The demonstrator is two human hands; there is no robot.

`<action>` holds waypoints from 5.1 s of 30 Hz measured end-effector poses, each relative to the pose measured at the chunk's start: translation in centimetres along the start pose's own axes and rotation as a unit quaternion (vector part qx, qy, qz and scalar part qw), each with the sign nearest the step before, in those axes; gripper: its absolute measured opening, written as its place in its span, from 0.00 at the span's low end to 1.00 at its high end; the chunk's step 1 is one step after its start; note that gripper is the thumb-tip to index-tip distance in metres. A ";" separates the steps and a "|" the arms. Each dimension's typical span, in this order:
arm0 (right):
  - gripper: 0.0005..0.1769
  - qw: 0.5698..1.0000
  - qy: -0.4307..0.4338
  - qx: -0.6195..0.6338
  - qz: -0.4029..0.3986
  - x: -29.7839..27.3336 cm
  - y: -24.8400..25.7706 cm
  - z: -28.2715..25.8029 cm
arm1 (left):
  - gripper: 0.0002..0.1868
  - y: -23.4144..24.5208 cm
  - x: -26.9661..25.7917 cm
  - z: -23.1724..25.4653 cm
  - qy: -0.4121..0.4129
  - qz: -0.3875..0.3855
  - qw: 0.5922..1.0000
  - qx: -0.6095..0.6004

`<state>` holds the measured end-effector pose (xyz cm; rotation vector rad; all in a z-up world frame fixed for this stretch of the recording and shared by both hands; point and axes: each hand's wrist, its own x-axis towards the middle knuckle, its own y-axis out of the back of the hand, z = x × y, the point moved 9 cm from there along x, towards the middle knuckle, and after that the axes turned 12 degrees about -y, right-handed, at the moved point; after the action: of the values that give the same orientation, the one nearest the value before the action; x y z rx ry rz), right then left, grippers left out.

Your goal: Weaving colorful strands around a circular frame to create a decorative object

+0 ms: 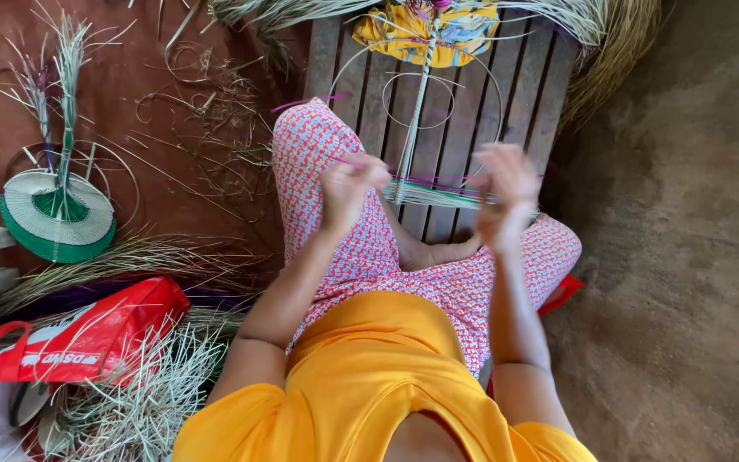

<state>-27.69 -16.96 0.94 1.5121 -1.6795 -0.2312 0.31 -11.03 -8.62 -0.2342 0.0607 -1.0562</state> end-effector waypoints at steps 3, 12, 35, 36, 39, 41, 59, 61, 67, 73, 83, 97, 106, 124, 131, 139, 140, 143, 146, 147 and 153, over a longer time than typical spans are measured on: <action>0.20 0.971 -0.088 0.171 -0.142 -2.9 -6.1 -4.1 | 0.04 -4.3 -2.3 -0.8 -0.050 -0.083 0.995 -0.004; 0.04 0.969 -0.141 0.129 -0.156 -4.6 -9.5 -1.7 | 0.03 -3.8 -2.3 2.0 -0.135 -0.132 0.981 0.035; 0.02 0.983 0.033 -0.060 -0.172 -7.1 -12.8 -4.4 | 0.19 -2.1 -2.3 4.5 -0.184 -0.325 0.860 0.348; 0.01 0.982 0.044 -0.053 -0.178 -7.2 -12.7 -4.9 | 0.19 -3.1 -2.9 2.9 -0.192 -0.357 0.834 0.376; 0.02 0.981 0.049 -0.043 -0.184 -7.1 -11.8 -5.6 | 0.14 -4.0 -3.5 0.4 -0.194 -0.395 0.798 0.412; 0.03 0.981 0.043 -0.038 -0.187 -6.9 -11.2 -5.9 | 0.10 -4.1 -3.5 0.4 -0.186 -0.403 0.790 0.424; 0.08 0.975 -0.052 -0.146 -0.157 -4.8 -10.5 9.6 | 0.07 -1.5 -6.6 6.2 -0.071 -0.380 0.893 0.230; 0.06 0.967 -0.070 -0.197 -0.144 -4.5 -9.6 12.6 | 0.05 -0.6 -7.3 6.4 -0.034 -0.395 0.893 0.214; 0.02 0.937 -0.057 -0.331 -0.094 -4.2 -6.1 20.0 | 0.07 0.7 -7.0 10.3 0.019 -0.409 0.896 0.172; 0.04 0.921 -0.111 -0.369 -0.062 -3.1 -1.3 24.0 | 0.05 3.3 -6.0 12.5 0.074 -0.411 0.898 0.140; 0.06 0.849 -0.188 -0.488 -0.078 -2.2 5.8 30.2 | 0.07 9.6 -5.3 12.5 0.128 -0.465 0.848 0.219; 0.02 0.886 -0.287 0.338 -0.136 -3.9 -5.1 -0.1 | 0.06 -1.4 -4.7 5.9 -0.067 -0.445 0.846 0.287; 0.08 0.952 0.026 0.120 -0.281 -8.6 -8.8 -8.2 | 0.03 -2.6 -4.9 4.7 -0.115 -0.426 0.811 0.383; 0.05 0.866 -0.068 -0.494 -0.035 -6.4 3.4 25.1 | 0.05 5.9 -0.9 15.0 0.062 -0.445 0.883 0.138; 0.09 0.795 -0.399 -0.453 -0.058 -8.5 8.7 32.9 | 0.09 12.3 2.5 14.2 0.078 -0.192 0.969 0.133; 0.22 0.658 -0.431 0.596 -0.162 -7.6 -10.3 1.5 | 0.03 -7.8 -5.4 6.3 -0.242 -0.300 0.865 0.321; 0.22 0.658 -0.430 0.596 -0.164 -6.9 -10.1 0.9 | 0.03 -8.2 -5.4 6.9 -0.243 -0.298 0.865 0.322; 0.15 0.557 -0.491 0.663 -0.097 -6.9 -10.3 1.7 | 0.01 -9.2 -5.3 8.5 -0.264 -0.326 0.850 0.320; 0.20 0.588 -0.494 0.576 -0.280 -10.2 -12.3 2.7 | 0.03 -7.5 -3.7 11.5 -0.332 -0.258 0.864 0.277; 0.18 0.552 -0.475 0.568 -0.383 -11.7 -12.9 1.5 | 0.09 -8.1 -4.1 12.3 -0.384 -0.294 0.820 0.307; 0.15 0.543 -0.421 0.540 -0.486 -12.7 -11.6 1.4 | 0.06 -6.4 -3.2 8.9 -0.329 -0.425 0.774 0.334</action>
<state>-21.20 -9.18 -12.98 3.7371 -1.3226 -0.6523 -5.28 -9.80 1.26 0.0526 -1.1498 -1.7601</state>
